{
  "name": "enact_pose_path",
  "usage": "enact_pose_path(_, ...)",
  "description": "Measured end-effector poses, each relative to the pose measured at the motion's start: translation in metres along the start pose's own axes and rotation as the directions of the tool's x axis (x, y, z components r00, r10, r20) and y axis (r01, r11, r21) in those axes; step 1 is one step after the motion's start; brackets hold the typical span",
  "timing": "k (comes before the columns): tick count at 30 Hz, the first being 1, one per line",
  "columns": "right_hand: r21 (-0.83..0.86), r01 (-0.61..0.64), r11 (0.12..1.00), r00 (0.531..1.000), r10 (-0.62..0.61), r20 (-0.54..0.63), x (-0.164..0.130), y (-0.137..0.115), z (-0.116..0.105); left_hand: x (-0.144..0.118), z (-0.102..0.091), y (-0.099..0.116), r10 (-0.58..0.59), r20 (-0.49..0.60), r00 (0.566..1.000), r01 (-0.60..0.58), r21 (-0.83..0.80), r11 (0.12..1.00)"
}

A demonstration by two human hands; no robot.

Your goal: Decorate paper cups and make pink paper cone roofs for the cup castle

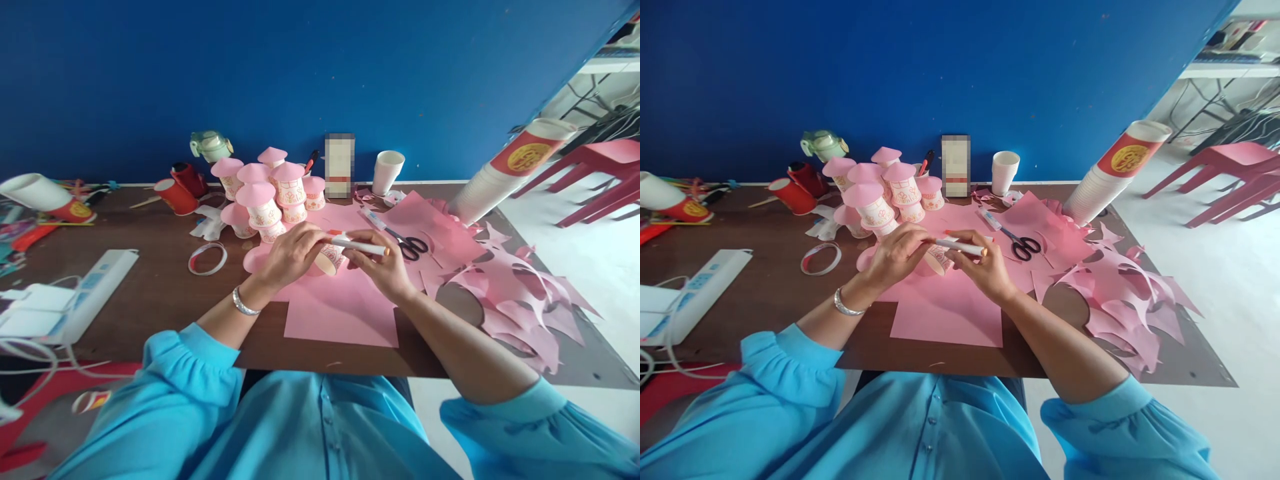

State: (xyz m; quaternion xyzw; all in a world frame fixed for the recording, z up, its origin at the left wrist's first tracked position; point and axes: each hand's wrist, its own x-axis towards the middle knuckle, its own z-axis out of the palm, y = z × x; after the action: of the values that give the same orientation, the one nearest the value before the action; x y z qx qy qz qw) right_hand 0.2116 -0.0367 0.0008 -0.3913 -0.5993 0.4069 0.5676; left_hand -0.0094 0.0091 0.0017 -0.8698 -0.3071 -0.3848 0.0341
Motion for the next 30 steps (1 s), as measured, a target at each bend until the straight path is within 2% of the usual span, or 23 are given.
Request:
enact_pose_path(3, -0.028, 0.015, 0.999, 0.999, -0.016, -0.032, 0.003, 0.0, -0.007, 0.0, -0.002, -0.006, -0.001, -0.027, 1.0, 0.002, 0.038, 0.999)
enact_pose_path(6, -0.178, 0.058, 0.982, 0.995, -0.071, -0.067, 0.005, 0.0, -0.011, -0.002, -0.004, -0.01, 0.036, -0.036, 0.999, -0.035, 0.012, 0.999)
enact_pose_path(8, -0.25, 0.057, 0.967, 0.995, -0.075, -0.06, 0.007, 0.003, -0.013, -0.003, -0.005, -0.01, 0.05, -0.069, 0.996, -0.051, -0.021, 0.998)
enact_pose_path(11, -0.256, 0.023, 0.966, 0.998, -0.035, -0.042, 0.01, 0.01, -0.015, -0.003, -0.005, -0.008, 0.055, -0.115, 0.992, -0.06, -0.042, 0.997)
enact_pose_path(14, -0.274, 0.021, 0.961, 1.0, -0.025, -0.011, 0.012, 0.014, -0.018, -0.002, -0.002, -0.009, 0.029, -0.095, 0.995, -0.036, -0.077, 0.996)
enact_pose_path(16, -0.335, 0.055, 0.941, 0.998, -0.064, -0.015, 0.014, 0.016, -0.021, -0.001, 0.002, -0.011, -0.002, -0.098, 0.995, -0.01, -0.122, 0.993)
enact_pose_path(19, -0.52, 0.106, 0.847, 0.984, -0.164, -0.068, 0.019, 0.023, -0.03, -0.003, 0.008, -0.015, -0.1, -0.126, 0.987, 0.071, -0.215, 0.974)
enact_pose_path(21, -0.682, 0.092, 0.726, 0.977, -0.2, -0.081, 0.024, 0.032, -0.038, -0.004, 0.011, -0.014, -0.16, -0.072, 0.984, 0.134, -0.284, 0.949)
enact_pose_path(24, -0.827, -0.002, 0.562, 0.989, -0.119, -0.083, 0.03, 0.046, -0.048, -0.006, 0.008, -0.01, -0.158, 0.074, 0.985, 0.174, -0.334, 0.926)
enact_pose_path(26, -0.872, -0.05, 0.487, 0.995, -0.057, -0.088, 0.033, 0.054, -0.052, -0.006, 0.004, -0.008, -0.128, 0.118, 0.985, 0.161, -0.337, 0.928)
enact_pose_path(30, -0.9, -0.09, 0.426, 0.993, -0.027, -0.112, 0.034, 0.059, -0.057, -0.007, 0.001, -0.013, -0.068, 0.13, 0.989, 0.108, -0.333, 0.937)
